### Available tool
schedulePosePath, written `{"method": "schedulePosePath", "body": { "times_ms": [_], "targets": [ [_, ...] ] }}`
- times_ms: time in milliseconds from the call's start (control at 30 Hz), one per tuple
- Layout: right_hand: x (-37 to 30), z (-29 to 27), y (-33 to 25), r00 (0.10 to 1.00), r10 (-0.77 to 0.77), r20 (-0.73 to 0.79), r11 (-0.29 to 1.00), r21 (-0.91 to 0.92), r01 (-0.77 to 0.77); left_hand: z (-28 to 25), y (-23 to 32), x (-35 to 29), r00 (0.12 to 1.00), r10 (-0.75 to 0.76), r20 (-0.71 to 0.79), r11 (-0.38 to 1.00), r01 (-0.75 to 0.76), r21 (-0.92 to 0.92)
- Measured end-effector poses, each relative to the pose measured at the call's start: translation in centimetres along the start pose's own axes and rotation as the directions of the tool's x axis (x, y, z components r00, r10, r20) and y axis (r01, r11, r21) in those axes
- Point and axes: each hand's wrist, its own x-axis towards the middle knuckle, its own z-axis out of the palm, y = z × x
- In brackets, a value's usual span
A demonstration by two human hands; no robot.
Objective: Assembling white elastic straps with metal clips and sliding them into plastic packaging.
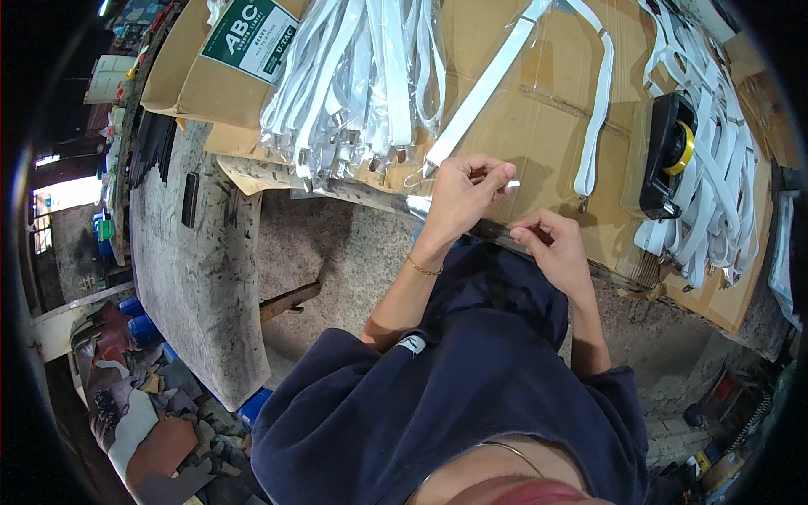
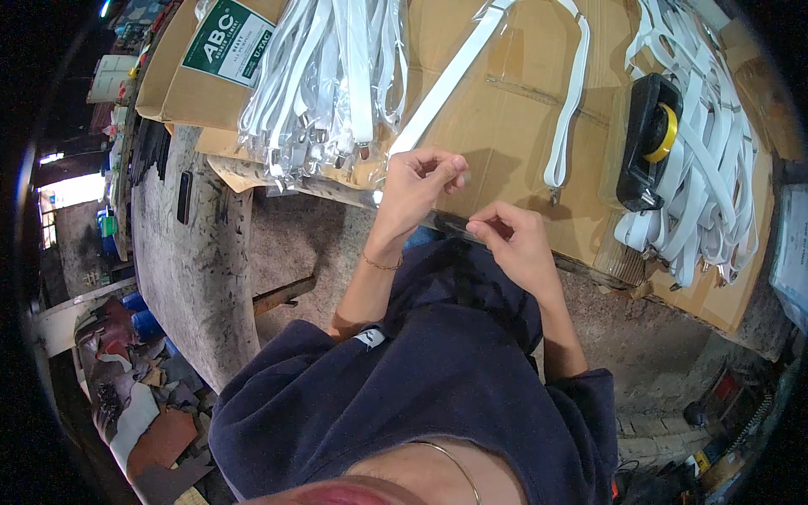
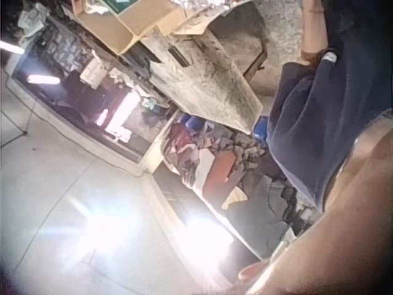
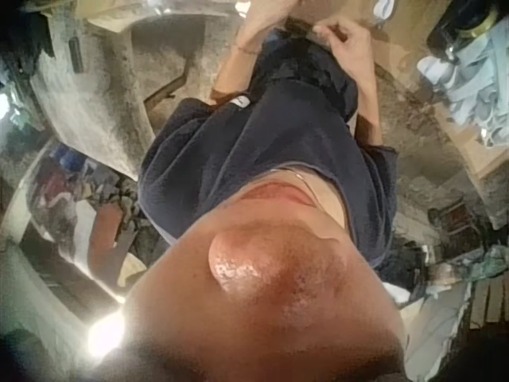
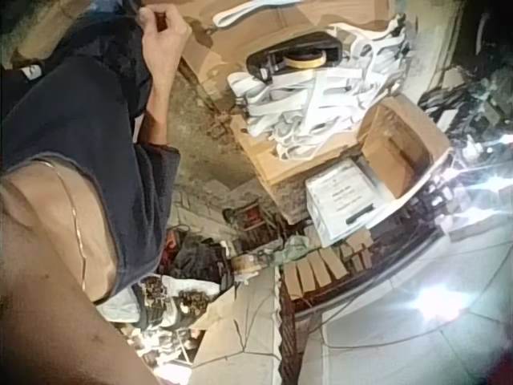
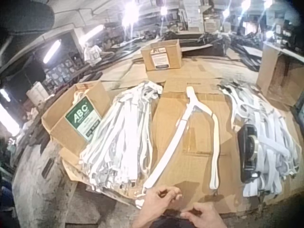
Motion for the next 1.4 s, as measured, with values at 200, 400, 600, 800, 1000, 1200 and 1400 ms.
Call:
{"method": "schedulePosePath", "body": {
  "times_ms": [200,400,600,800,1000,1200,1400],
  "targets": [
    [0.0,0.0,0.4,1.000,0.022,0.011,0.998,-0.058,-0.021,0.5,1.6,-0.7,0.985,0.063,-0.158,0.851,0.029,0.525],
    [0.2,-0.1,0.9,0.996,0.083,-0.039,0.990,0.120,-0.077,-0.4,0.3,-0.2,0.970,0.199,-0.142,0.978,-0.188,0.086],
    [0.8,-0.9,0.5,0.997,0.066,0.041,0.996,0.064,-0.068,-0.3,0.7,-0.8,0.989,0.104,-0.102,0.993,-0.109,-0.039],
    [2.9,-0.8,-3.2,0.974,-0.170,-0.150,0.970,0.150,0.193,0.5,1.3,-1.4,0.949,0.277,-0.148,0.960,-0.280,0.002],
    [4.0,-1.6,-3.0,0.990,-0.106,-0.092,0.990,0.086,0.114,0.7,0.9,-1.8,0.830,0.533,-0.165,0.826,-0.468,0.315],
    [3.5,-1.3,-3.3,0.973,-0.193,-0.129,0.975,0.083,0.204,-0.1,1.4,-2.1,0.989,0.138,0.059,0.990,-0.139,0.017],
    [2.5,-0.9,-3.5,0.985,-0.106,-0.135,0.986,0.114,0.122,0.3,1.1,-2.2,0.977,0.211,0.005,0.977,-0.211,0.029]
  ]
}}
